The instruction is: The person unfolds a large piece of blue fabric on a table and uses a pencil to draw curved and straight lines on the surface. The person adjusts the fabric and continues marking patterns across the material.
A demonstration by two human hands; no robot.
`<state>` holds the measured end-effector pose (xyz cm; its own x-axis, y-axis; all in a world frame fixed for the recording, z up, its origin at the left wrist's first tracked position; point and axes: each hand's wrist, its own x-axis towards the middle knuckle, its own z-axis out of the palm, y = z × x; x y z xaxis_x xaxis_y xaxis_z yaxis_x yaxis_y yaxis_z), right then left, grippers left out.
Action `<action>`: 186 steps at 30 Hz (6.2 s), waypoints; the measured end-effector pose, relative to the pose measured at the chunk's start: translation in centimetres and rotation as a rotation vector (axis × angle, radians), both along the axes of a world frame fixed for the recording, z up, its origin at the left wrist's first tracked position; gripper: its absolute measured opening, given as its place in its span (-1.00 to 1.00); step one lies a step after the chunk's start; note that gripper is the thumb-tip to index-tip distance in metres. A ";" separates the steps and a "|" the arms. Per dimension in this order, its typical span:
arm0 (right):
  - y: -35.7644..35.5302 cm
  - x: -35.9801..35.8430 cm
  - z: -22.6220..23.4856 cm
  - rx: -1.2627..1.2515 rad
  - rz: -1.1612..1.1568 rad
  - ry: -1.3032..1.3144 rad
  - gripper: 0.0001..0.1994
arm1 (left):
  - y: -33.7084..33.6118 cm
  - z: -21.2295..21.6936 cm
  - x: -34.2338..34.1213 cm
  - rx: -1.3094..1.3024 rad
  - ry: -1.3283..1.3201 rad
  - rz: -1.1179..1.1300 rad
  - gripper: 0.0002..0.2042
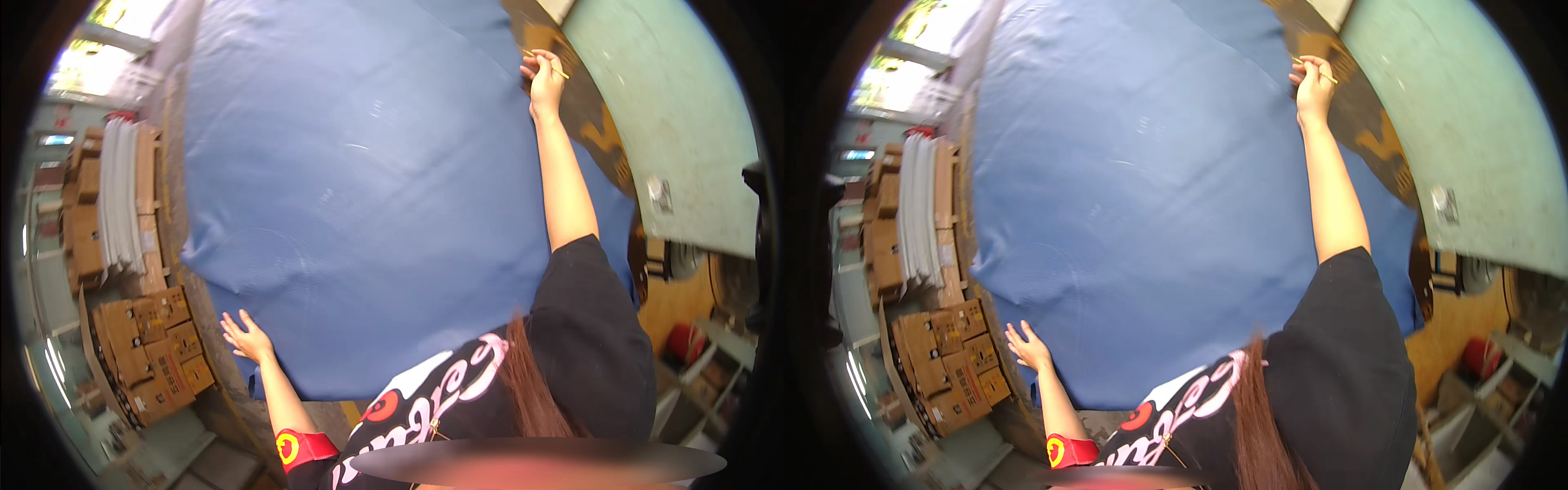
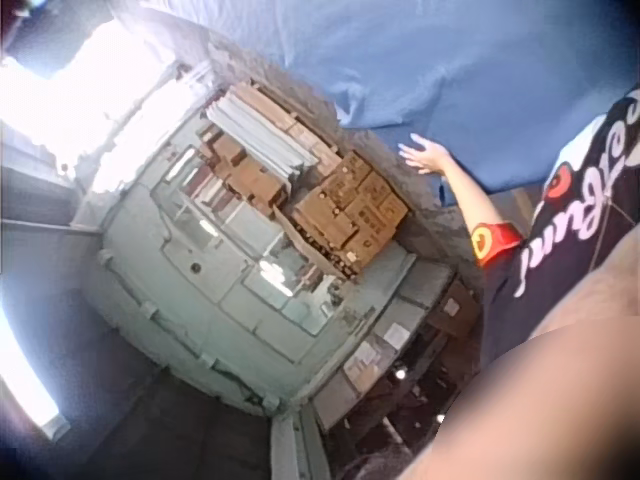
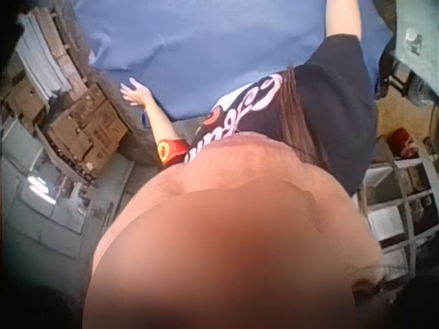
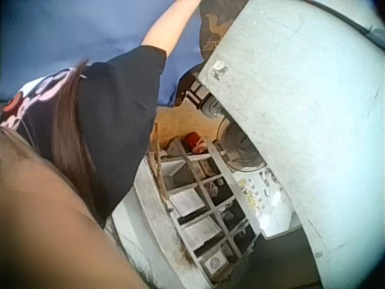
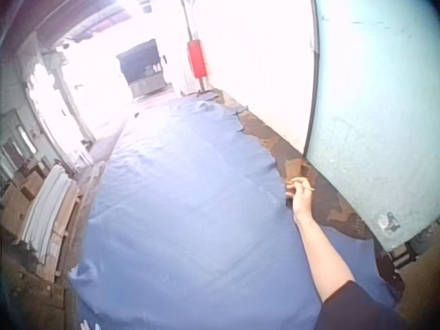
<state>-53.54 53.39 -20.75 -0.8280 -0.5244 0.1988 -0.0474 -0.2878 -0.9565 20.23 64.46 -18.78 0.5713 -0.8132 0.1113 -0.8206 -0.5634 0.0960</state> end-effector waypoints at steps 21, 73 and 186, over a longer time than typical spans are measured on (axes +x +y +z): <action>8.5 3.3 2.0 0.344 0.387 0.236 -0.86 | 2.5 3.3 -1.3 0.114 -0.051 -0.179 -0.45; 19.6 2.8 4.2 0.537 0.261 0.484 -0.90 | 15.9 -0.2 -3.7 -0.272 -0.057 0.019 -0.53; 26.0 12.0 5.2 0.373 0.395 0.181 -0.73 | 11.6 9.4 -18.5 -0.187 1.100 -0.419 -0.83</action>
<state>-41.49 79.40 -15.57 -0.5246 -0.8492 0.0611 -0.1773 0.0388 -0.9834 1.75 76.07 -9.37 0.1281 -0.9824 -0.1359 -0.3629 -0.1740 0.9154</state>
